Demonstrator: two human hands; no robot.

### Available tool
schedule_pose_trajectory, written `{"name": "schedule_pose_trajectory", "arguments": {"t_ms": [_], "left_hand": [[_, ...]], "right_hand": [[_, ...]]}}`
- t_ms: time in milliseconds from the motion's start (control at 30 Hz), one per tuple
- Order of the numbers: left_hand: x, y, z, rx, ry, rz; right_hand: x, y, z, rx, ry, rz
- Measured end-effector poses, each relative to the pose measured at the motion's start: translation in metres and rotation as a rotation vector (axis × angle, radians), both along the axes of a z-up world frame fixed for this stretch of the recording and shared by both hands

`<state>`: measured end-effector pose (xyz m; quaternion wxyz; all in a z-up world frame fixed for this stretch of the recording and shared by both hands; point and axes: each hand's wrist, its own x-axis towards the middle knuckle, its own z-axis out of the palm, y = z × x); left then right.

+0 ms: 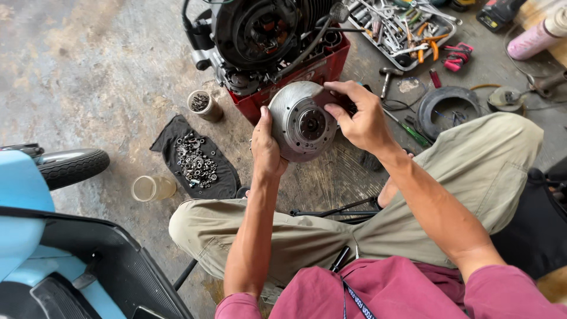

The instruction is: The person holds a cylindrical metal part in their left hand and uses a sanding block in their right hand to sand the inner surface and edges. They rotate the part periodically to access different areas while sitting in a workshop.

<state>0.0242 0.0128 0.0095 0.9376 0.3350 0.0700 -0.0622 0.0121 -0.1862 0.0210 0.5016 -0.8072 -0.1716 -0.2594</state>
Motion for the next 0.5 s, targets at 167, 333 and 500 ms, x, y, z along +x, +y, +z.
{"name": "schedule_pose_trajectory", "arguments": {"t_ms": [167,333,500], "left_hand": [[-0.005,-0.005,-0.012,-0.056,0.073,-0.012],[-0.001,-0.004,-0.037,-0.077,0.116,0.024],[-0.002,0.001,-0.035,0.045,0.241,-0.027]], "right_hand": [[0.006,0.02,0.01,-0.132,0.017,0.049],[0.022,0.018,0.003,-0.244,-0.04,0.111],[0.016,0.038,0.007,-0.367,-0.039,0.273]]}}
